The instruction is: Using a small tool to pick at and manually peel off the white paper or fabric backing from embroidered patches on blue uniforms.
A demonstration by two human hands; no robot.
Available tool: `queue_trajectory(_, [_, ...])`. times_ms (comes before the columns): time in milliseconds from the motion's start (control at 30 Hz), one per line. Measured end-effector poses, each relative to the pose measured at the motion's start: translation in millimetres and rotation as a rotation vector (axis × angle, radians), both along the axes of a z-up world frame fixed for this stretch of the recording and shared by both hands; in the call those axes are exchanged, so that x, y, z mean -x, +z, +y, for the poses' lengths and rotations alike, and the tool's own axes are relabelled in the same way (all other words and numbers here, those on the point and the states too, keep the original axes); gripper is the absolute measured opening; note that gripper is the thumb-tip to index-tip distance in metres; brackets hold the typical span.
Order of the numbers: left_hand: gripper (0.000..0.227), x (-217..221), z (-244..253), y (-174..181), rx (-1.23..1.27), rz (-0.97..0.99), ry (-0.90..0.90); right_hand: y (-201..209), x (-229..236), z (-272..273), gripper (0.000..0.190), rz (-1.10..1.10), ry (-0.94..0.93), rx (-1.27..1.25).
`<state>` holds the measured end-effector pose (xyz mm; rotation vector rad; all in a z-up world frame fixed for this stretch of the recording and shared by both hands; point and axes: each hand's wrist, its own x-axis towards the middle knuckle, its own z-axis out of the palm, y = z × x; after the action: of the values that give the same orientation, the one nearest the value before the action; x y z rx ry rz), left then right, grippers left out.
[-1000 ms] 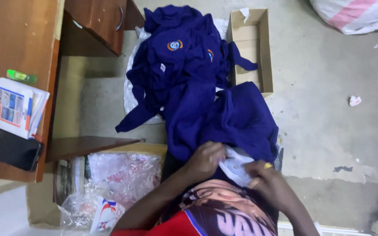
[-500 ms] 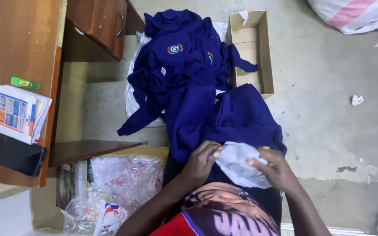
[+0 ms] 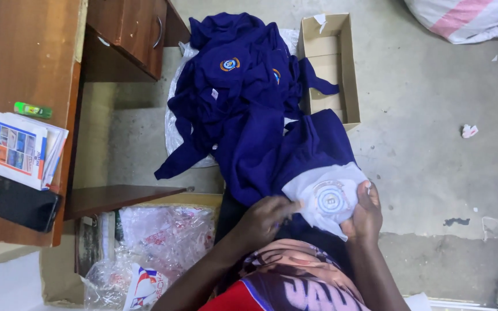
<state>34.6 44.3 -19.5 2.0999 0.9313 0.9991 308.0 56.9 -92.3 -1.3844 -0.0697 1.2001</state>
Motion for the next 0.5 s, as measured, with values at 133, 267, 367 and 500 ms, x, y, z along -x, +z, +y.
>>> queue_trajectory(133, [0.048, 16.4, -9.6, -14.5, -0.130, 0.020, -0.200, -4.4, -1.9, 13.6, 0.029, 0.141, 0.043, 0.091])
queue_trajectory(267, [0.032, 61.8, 4.2, -27.6, 0.353, -0.045, 0.016, 19.0, 24.2, -2.0, 0.023, 0.085, 0.147, 0.081])
queue_trajectory(367, [0.031, 62.0, 22.8, 0.5, 0.520, -0.137, 0.186, 31.7, 5.8, -12.1, 0.021, -0.132, 0.514, -0.050])
queue_trajectory(500, [0.023, 19.4, 34.5, 44.3, 0.358, -0.204, 0.269, 75.6, -11.8, 1.1, 0.054, -0.462, 1.046, -0.084])
